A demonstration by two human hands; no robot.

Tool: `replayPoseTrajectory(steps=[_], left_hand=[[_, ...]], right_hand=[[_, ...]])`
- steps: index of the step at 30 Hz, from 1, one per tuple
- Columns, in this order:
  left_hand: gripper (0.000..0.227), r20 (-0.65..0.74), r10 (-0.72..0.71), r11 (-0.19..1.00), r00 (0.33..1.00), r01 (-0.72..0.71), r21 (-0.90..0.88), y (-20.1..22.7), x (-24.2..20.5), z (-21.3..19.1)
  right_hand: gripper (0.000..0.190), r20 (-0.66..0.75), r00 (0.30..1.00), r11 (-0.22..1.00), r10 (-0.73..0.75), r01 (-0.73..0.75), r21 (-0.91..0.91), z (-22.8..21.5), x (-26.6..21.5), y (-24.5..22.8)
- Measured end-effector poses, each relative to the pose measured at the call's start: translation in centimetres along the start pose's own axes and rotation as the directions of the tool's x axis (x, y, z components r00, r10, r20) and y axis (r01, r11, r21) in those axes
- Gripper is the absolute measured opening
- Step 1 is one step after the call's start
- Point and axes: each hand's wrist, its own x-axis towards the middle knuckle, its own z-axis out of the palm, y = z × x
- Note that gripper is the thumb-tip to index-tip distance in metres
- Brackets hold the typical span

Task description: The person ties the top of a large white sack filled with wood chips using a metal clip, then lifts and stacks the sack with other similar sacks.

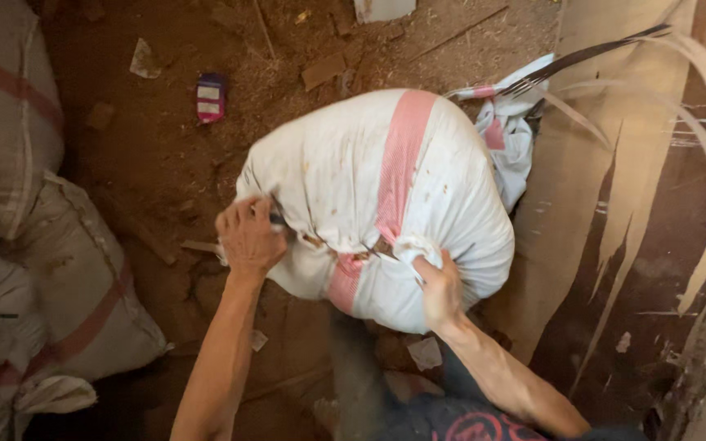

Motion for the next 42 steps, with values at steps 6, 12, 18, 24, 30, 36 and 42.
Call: replayPoseTrajectory(steps=[6,12,18,24,30,36,42], left_hand=[[0.083,-0.342,-0.322,0.920,0.883,0.207,-0.333,8.6,-5.4,-5.5],[0.118,-0.208,-0.301,0.832,0.931,0.149,-0.535,21.0,-10.8,-6.1],[0.106,-0.314,-0.319,0.882,0.894,0.159,-0.444,20.1,-6.2,-3.3],[0.103,-0.400,-0.317,0.893,0.860,0.128,-0.431,18.5,-0.7,-4.6],[0.099,-0.425,-0.350,0.894,0.835,0.162,-0.417,14.6,4.0,-6.7],[0.091,-0.307,-0.438,0.862,0.845,0.297,-0.411,11.8,8.3,-10.0],[0.088,-0.204,-0.480,0.830,0.853,0.367,-0.419,8.0,12.5,-11.7]], right_hand=[[0.018,0.077,0.995,0.994,-0.062,0.068,-0.081,8.8,-0.9,-2.9],[0.016,0.177,0.982,0.992,-0.072,0.088,-0.088,12.9,-0.2,-4.3],[0.030,0.196,0.959,0.914,-0.205,0.259,-0.312,15.7,2.1,-6.9],[0.039,0.396,0.891,0.782,-0.223,0.406,-0.473,18.8,6.1,-10.4],[0.048,0.566,0.817,0.584,-0.107,0.513,-0.629,23.6,8.5,-13.8],[0.080,0.712,0.580,0.836,-0.397,0.548,0.020,15.9,10.9,-12.9],[0.056,-0.072,0.617,0.473,-0.784,0.517,-0.713,-8.9,19.7,-6.2]])
